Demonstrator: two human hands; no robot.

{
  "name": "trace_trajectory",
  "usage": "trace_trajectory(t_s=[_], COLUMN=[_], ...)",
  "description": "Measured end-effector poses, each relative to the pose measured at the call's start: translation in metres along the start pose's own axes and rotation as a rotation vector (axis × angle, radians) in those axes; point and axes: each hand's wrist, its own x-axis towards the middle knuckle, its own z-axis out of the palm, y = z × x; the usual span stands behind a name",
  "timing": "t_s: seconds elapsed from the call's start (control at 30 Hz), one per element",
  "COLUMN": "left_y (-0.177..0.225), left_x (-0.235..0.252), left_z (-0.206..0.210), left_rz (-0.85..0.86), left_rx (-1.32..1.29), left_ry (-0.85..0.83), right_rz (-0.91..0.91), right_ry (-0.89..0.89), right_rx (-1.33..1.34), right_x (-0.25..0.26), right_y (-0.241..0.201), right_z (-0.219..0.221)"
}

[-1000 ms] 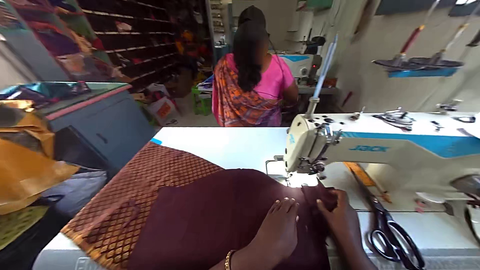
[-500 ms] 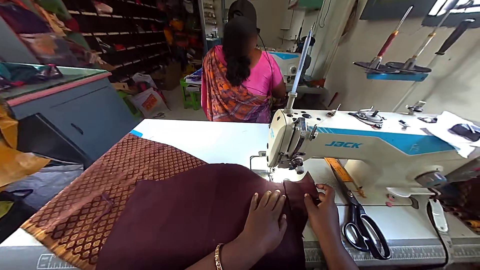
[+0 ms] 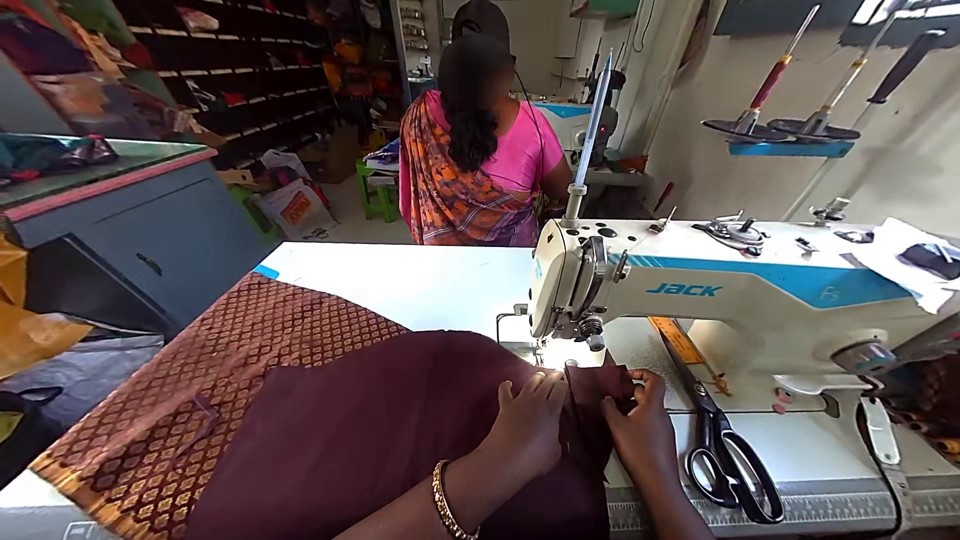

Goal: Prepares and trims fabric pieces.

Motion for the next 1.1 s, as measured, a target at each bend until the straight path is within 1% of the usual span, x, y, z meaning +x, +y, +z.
trace_trajectory(t_s=[0.17, 0.4, 0.57, 0.7, 0.8, 0.87, 0.97, 1.03, 1.1], left_y=[0.004, 0.003, 0.006, 0.003, -0.001, -0.002, -0.002, -0.008, -0.016], left_x=[0.0, -0.001, -0.001, -0.003, -0.004, -0.004, -0.004, -0.006, -0.005], left_z=[-0.002, 0.003, 0.001, 0.004, 0.009, 0.016, 0.02, 0.021, 0.025], left_rz=[-0.012, -0.016, -0.03, -0.027, 0.013, 0.056, 0.06, 0.069, 0.107], left_rx=[0.004, -0.01, -0.018, -0.042, -0.028, -0.021, -0.012, -0.034, -0.033], left_ry=[-0.037, -0.015, -0.069, -0.043, -0.02, 0.025, 0.047, 0.04, 0.073], right_rz=[-0.012, -0.051, -0.025, -0.02, -0.006, 0.003, 0.017, 0.034, 0.036], right_ry=[0.013, 0.026, 0.007, 0.025, 0.034, 0.045, 0.049, 0.039, 0.034], right_rx=[0.002, -0.017, -0.017, 0.009, 0.015, 0.017, 0.04, 0.06, 0.065], right_x=[0.0, -0.001, -0.001, -0.002, -0.002, -0.002, -0.001, -0.002, -0.003], right_y=[0.002, 0.003, 0.002, 0.001, -0.002, -0.002, -0.003, -0.003, -0.002], right_z=[0.002, 0.003, 0.002, 0.002, 0.001, 0.001, 0.0, -0.001, -0.003])
